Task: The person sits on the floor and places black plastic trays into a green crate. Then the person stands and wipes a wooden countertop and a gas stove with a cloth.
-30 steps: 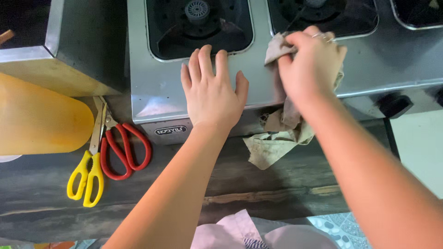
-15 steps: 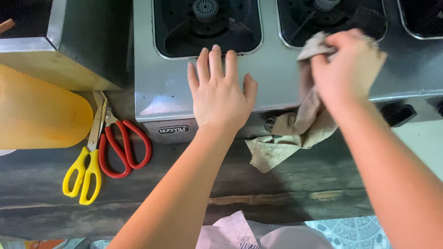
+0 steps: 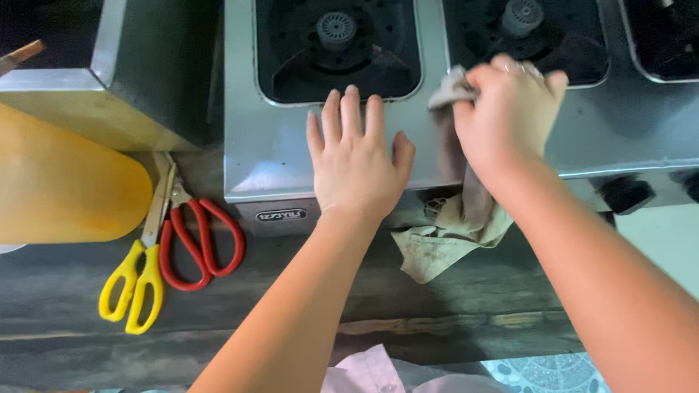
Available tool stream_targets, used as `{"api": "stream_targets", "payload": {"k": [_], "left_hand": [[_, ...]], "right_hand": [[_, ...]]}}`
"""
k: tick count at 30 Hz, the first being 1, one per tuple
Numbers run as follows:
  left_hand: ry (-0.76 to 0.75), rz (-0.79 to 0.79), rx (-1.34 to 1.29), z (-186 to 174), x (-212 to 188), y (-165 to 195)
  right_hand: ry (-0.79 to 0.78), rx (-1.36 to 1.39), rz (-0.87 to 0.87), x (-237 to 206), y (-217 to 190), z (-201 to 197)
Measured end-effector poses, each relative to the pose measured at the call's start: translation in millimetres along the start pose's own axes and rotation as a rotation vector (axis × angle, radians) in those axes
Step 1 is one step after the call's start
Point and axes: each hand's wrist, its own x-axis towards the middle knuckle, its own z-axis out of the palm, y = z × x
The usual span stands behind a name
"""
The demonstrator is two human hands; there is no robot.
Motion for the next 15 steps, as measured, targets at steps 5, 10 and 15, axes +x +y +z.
{"api": "stream_targets", "payload": {"k": [5, 10, 15], "left_hand": [[0.0, -0.021, 0.0, 1.2, 0.5, 3.6], [-0.011, -0.028, 0.02, 2.9, 2.4, 4.7], [0.005, -0.007, -0.021, 1.1, 1.9, 3.0]], "right_hand": [[-0.015, -0.009, 0.034, -16.3, 12.5, -9.5], [0.027, -0.027, -0.025, 18.5, -0.4, 24.5], [-0.01, -0.015, 0.035, 2.3, 3.9, 3.8]]}}
